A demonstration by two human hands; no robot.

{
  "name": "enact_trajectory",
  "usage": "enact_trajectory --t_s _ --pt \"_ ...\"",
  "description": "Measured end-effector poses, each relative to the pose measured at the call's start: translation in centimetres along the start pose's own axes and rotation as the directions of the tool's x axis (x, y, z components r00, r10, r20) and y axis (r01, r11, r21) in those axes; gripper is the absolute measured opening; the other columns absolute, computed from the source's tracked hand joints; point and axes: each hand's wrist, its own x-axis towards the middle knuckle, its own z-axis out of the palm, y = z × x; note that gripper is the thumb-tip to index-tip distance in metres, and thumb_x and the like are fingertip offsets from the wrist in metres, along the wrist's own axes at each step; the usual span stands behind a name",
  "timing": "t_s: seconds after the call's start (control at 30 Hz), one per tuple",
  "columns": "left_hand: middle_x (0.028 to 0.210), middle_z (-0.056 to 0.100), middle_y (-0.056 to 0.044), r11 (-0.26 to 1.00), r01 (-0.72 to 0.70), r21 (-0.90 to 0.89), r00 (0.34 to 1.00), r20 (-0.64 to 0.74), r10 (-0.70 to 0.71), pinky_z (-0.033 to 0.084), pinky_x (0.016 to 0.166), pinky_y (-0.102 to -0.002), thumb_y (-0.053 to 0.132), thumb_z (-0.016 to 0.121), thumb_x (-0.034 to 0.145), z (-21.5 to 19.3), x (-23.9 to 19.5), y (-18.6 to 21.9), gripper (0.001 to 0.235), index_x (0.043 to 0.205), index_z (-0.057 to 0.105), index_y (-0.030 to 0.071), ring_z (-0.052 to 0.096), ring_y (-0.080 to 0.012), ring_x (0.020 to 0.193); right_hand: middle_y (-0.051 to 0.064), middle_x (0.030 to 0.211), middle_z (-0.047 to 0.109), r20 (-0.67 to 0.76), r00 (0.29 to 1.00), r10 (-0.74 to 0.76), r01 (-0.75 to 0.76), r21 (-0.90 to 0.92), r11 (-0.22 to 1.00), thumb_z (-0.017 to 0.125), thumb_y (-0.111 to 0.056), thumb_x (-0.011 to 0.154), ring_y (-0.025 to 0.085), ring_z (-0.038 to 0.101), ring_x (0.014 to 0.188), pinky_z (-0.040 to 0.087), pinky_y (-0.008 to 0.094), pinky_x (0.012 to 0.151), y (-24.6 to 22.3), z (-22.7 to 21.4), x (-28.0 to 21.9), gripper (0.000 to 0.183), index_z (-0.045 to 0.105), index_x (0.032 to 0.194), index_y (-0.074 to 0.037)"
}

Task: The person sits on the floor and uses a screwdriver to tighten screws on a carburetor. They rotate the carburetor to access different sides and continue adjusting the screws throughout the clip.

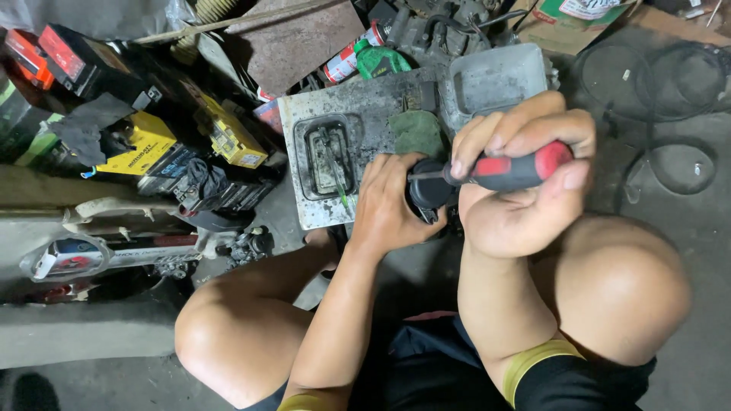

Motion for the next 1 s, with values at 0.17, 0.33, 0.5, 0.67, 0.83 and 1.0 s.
enact_trajectory --t_s 0.17,0.33,0.5,0.67,0.83,1.0 --pt "0.102 0.061 -0.012 1.000 -0.026 0.014 1.000 -0.003 0.026 0.048 0.087 -0.043 0.029 0.079 0.074 0.0 -0.1 0.2 0.060 0.123 0.055 0.004 0.056 -0.0342 0.096 0.007 0.077 0.045 0.047 0.998 0.028 -0.036 0.185 0.982 0.046 -0.052 0.104 0.019 0.043 0.059 0.042 0.030 0.054 -0.6 -1.1 0.0 0.042 0.050 0.099 -0.011" --pt "0.102 0.061 -0.012 0.999 -0.032 0.006 0.999 -0.013 0.032 0.047 0.084 -0.043 0.028 0.078 0.073 -0.2 0.1 0.6 0.059 0.122 0.054 0.003 0.055 -0.0342 0.094 0.007 0.090 0.037 0.036 0.992 -0.123 0.121 0.048 0.991 0.058 -0.041 0.109 0.021 0.041 0.053 0.041 0.031 0.045 -0.5 -0.5 0.0 0.037 0.031 0.105 -0.016" --pt "0.103 0.061 -0.012 0.999 -0.052 -0.009 0.998 -0.035 0.051 0.047 0.086 -0.041 0.025 0.077 0.073 -0.3 -0.1 0.8 0.058 0.122 0.054 0.002 0.055 -0.0325 0.093 0.012 0.083 0.046 -0.105 0.994 -0.021 0.009 -0.115 0.993 0.039 -0.049 0.108 0.023 0.049 0.072 0.050 0.034 0.064 -1.4 -0.7 0.0 0.044 0.048 0.097 -0.008" --pt "0.103 0.060 -0.013 0.999 -0.054 0.001 0.998 -0.023 0.054 0.047 0.087 -0.042 0.026 0.079 0.073 -0.3 -0.3 0.8 0.061 0.123 0.054 0.003 0.055 -0.0336 0.096 0.013 0.075 0.048 -0.154 0.987 0.049 -0.063 -0.089 0.994 0.037 -0.053 0.106 0.026 0.051 0.069 0.051 0.039 0.065 -1.3 -1.3 -0.3 0.052 0.052 0.106 -0.003" --pt "0.104 0.061 -0.014 0.999 -0.051 -0.002 0.999 -0.019 0.051 0.049 0.090 -0.043 0.028 0.079 0.073 -0.2 -0.5 0.9 0.062 0.123 0.054 0.002 0.056 -0.0339 0.098 0.013 0.081 0.040 0.043 0.998 -0.052 0.055 -0.071 0.996 0.055 -0.060 0.106 0.024 0.042 0.069 0.046 0.037 0.067 -1.1 -0.7 -0.5 0.050 0.031 0.118 -0.017" --pt "0.104 0.061 -0.013 1.000 -0.030 0.001 0.999 -0.009 0.030 0.047 0.090 -0.043 0.030 0.079 0.073 0.0 -0.7 0.5 0.062 0.124 0.054 0.003 0.055 -0.0338 0.099 0.013 0.112 0.040 0.073 0.992 -0.102 0.119 -0.291 0.949 0.051 -0.044 0.110 0.023 0.053 0.082 0.054 0.035 0.073 -1.5 0.0 -0.1 0.041 0.042 0.115 -0.004"
